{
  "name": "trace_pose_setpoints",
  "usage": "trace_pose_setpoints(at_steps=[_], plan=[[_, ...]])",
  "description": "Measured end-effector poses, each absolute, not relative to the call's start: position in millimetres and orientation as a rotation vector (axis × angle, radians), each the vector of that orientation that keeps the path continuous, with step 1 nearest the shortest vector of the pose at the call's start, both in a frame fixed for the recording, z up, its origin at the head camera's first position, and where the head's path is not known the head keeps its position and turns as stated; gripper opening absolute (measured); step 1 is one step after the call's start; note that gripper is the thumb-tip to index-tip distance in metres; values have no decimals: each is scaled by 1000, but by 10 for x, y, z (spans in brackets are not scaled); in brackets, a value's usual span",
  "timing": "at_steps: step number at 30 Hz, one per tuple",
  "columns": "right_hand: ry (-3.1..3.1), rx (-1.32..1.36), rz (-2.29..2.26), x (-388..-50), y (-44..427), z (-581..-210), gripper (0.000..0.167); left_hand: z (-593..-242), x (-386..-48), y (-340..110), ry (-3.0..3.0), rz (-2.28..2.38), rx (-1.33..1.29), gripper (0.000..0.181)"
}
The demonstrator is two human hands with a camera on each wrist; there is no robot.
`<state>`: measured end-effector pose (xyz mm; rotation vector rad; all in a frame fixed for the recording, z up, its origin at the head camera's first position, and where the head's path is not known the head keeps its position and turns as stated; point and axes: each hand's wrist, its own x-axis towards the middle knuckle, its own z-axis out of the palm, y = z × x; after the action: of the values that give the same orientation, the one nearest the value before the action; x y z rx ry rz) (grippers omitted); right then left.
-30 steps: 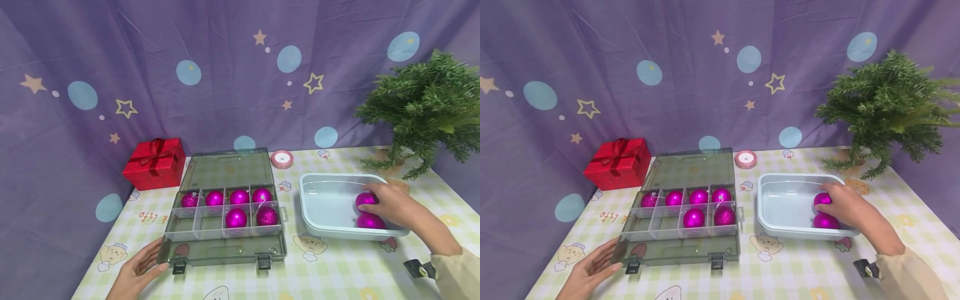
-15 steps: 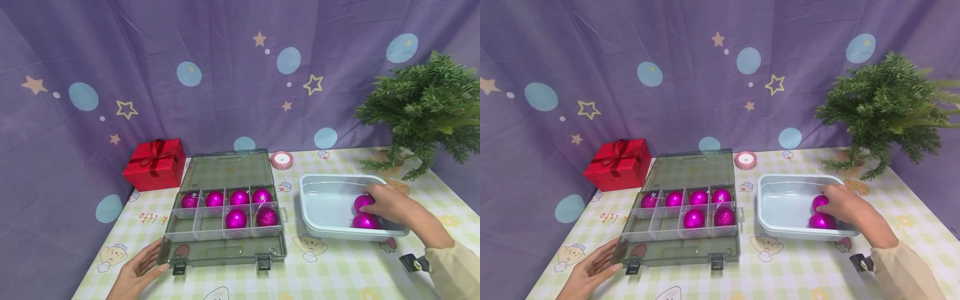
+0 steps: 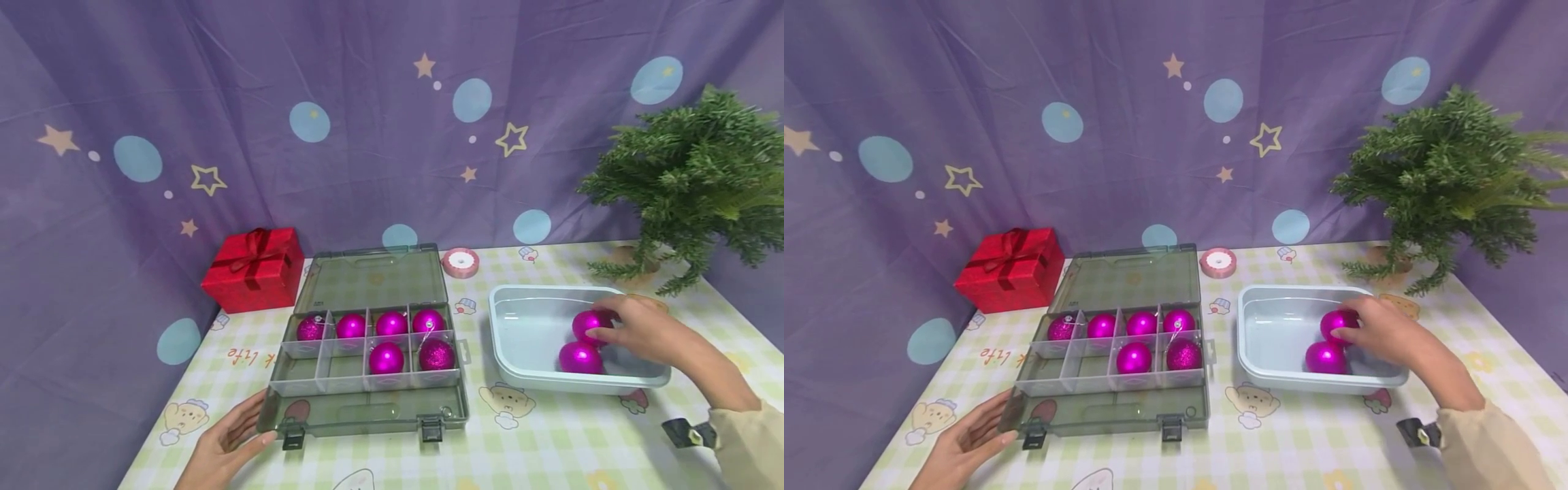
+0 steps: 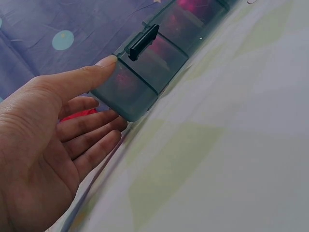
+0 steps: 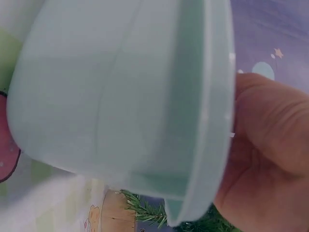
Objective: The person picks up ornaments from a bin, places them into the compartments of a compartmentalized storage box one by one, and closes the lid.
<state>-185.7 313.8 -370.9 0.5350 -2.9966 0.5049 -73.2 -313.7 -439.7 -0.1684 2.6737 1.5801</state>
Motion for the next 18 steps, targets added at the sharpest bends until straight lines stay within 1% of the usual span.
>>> trace_pose_setpoints(at_steps=[7,18], plan=[[-2841,574,773,-1824,3149,-3659,36,-4402,-737,-3149,2677,1575,-160,69],[-2794,528,954,-1769,2988,-3537,40,-4403,-733,-3137,2674,1579,-162,68]])
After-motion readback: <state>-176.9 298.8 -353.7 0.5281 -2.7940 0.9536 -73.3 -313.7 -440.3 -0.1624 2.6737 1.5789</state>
